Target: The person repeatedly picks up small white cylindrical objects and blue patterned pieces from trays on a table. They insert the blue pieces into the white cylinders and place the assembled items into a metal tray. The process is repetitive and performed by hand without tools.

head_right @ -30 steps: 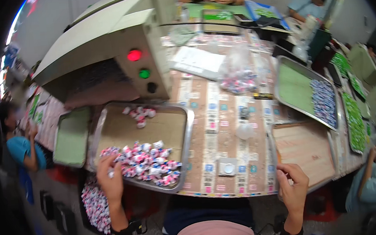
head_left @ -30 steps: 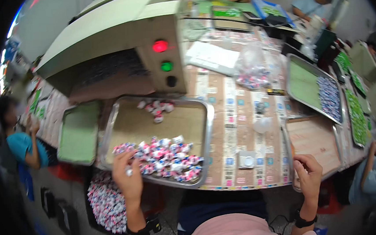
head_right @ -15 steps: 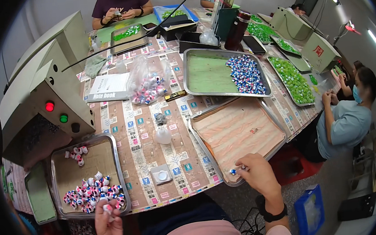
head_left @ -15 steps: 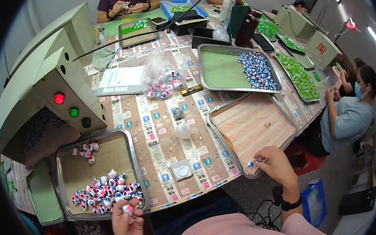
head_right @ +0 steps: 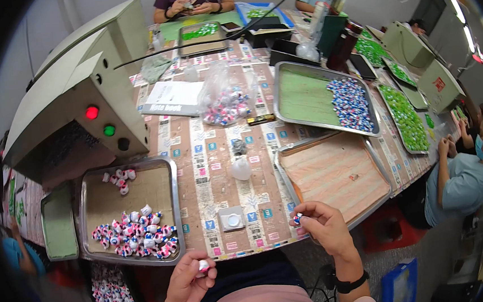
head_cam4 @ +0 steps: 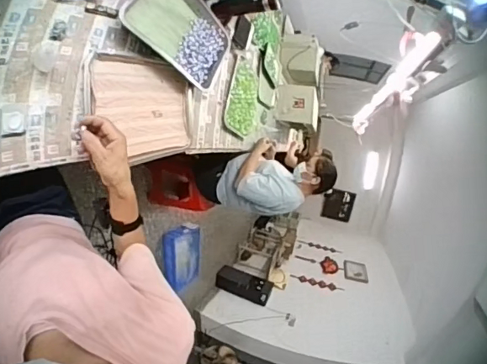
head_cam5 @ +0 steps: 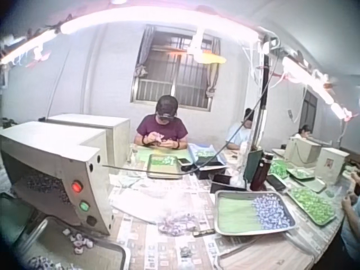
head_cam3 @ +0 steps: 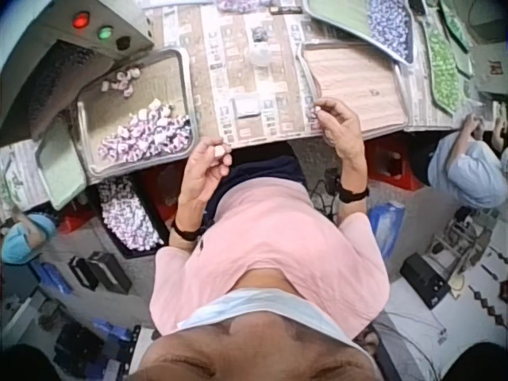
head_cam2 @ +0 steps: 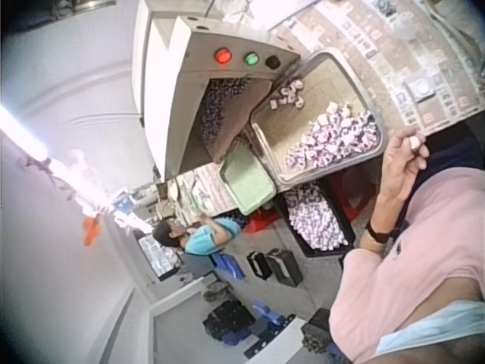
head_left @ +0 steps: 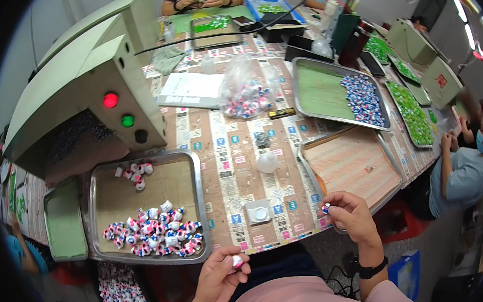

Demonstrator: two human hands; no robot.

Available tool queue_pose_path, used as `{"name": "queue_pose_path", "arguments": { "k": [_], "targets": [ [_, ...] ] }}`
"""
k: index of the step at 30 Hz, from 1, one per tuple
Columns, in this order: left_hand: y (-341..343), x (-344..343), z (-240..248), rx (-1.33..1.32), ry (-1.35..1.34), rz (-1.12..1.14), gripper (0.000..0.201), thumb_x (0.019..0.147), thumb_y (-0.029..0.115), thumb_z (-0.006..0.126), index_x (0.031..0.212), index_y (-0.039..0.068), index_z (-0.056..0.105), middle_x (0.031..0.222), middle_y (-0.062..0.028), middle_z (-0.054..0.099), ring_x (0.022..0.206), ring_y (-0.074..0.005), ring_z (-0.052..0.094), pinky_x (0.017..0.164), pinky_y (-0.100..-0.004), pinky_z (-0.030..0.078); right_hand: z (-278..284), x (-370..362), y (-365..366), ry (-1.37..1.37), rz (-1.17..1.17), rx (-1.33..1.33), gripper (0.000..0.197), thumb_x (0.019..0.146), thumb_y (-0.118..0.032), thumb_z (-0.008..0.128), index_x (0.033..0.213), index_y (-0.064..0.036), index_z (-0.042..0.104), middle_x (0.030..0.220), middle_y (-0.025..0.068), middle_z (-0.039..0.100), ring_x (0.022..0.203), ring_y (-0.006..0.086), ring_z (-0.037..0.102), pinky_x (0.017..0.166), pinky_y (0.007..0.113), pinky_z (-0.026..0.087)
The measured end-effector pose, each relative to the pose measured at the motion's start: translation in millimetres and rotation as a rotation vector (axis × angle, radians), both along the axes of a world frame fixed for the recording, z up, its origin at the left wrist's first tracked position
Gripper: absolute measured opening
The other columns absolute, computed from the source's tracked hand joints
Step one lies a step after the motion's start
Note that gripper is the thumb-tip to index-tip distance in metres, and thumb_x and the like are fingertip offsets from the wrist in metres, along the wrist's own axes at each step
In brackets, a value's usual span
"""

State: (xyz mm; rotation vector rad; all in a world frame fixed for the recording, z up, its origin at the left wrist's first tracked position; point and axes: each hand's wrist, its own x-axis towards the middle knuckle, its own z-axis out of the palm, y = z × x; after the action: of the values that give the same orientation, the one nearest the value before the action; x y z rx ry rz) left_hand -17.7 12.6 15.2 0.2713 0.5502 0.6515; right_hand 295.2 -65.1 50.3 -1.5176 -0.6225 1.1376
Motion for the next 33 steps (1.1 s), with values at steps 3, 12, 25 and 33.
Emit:
{"name": "queue_pose_path", "arguments": {
  "k": [3,12,25,33],
  "targets": [
    [1,3,-3,-0.032,-0.020,-0.007,0.026,0.097,0.015,0.056,0.117,-0.002,0.053,0.112,-0.0149,0.060,0.089,-0.0200,0.060,0.071,-0.0284,0.053,0,-25,16,0.129,0.014,-0.042,0.027,0.093,-0.005,0.056,0.118,0.0018,0.061,0.101,0.0046,0.067,0.082,0.0088,0.062,0.070,0.021,0.051],
    [7,3,-1,-0.088,-0.074,0.003,0.031,0.098,0.007,0.053,0.127,-0.002,0.051,0.115,-0.0113,0.060,0.097,-0.0163,0.062,0.079,-0.0254,0.056,-8,-68,40,0.045,0.118,-0.006,0.027,0.088,0.000,0.064,0.115,0.0044,0.063,0.110,0.0060,0.058,0.091,0.0106,0.061,0.079,0.023,0.052],
    [5,-5,-13,-0.040,-0.108,-0.102,0.038,0.097,0.008,0.055,0.134,-0.001,0.047,0.115,-0.0131,0.060,0.101,-0.0157,0.063,0.083,-0.0246,0.056,-12,-87,70,-1.019,0.307,0.175,0.017,0.079,0.001,0.070,0.096,-0.0027,0.070,0.086,0.0103,0.064,0.079,0.0209,0.063,0.068,0.030,0.049],
    [4,-3,-8,-0.070,-0.125,-0.072,0.036,0.099,0.013,0.052,0.130,-0.005,0.048,0.116,-0.0132,0.058,0.099,-0.0184,0.064,0.085,-0.0264,0.056,-13,-93,82,-1.119,0.416,0.248,0.014,0.078,-0.001,0.070,0.092,-0.0028,0.069,0.086,0.0112,0.063,0.084,0.0302,0.060,0.073,0.038,0.048]
  ]
}}
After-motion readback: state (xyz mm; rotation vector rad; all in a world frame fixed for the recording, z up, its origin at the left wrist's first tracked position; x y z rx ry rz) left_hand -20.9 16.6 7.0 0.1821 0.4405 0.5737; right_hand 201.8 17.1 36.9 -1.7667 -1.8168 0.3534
